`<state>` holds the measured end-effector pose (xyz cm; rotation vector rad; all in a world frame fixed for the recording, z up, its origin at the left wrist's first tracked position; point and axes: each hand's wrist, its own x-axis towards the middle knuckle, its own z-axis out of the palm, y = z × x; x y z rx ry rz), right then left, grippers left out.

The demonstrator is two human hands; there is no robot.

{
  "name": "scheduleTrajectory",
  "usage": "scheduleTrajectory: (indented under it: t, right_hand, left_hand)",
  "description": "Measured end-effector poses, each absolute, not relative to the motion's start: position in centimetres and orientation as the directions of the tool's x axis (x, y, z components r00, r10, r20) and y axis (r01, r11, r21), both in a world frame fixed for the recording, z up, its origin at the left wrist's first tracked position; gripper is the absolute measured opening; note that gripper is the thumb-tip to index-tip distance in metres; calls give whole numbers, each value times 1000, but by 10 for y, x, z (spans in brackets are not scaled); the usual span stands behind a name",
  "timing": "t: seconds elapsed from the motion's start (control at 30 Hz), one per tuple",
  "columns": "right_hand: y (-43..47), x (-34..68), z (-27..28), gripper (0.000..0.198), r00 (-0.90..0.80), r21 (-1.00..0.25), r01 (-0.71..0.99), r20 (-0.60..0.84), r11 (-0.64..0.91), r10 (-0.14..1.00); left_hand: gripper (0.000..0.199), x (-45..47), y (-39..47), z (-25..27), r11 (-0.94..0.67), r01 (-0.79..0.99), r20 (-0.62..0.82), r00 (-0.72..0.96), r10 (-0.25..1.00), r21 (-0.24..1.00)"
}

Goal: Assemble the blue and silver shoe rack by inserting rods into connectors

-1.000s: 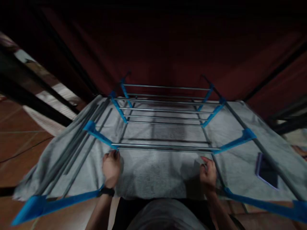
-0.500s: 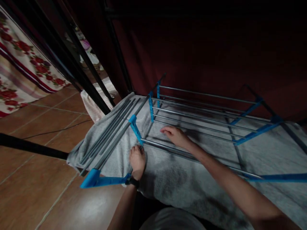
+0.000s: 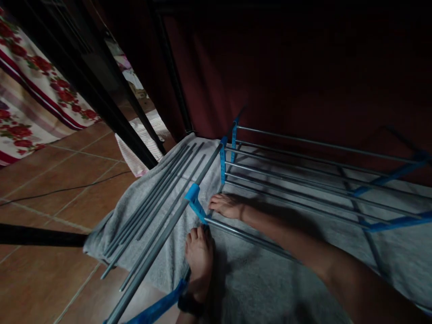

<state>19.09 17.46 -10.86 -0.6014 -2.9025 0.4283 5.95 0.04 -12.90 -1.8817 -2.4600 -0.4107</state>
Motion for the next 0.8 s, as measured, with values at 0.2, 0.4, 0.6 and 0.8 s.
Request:
scheduleTrajectory:
  t: [0.2, 0.4, 0.6, 0.8]
  right_hand:
    - [194, 183, -122, 4, -962, -388, 193, 105, 901, 252]
    - [196, 182, -127, 11, -971, -480, 113, 131, 870, 198]
    - [190, 182, -125, 15, -962, -482, 139, 142, 865, 234]
    - [189, 179, -126, 12, -964, -444, 145, 137, 884, 227]
  left_hand:
    - [29, 59, -6, -138, 218, 954, 217, -262, 940, 206]
    - [24, 59, -6, -139, 194, 944, 278, -269, 922, 268]
    - [23, 60, 0, -136, 193, 924, 278, -291, 915, 331]
    - [23, 60, 1, -137, 207, 926, 265, -296, 918, 317]
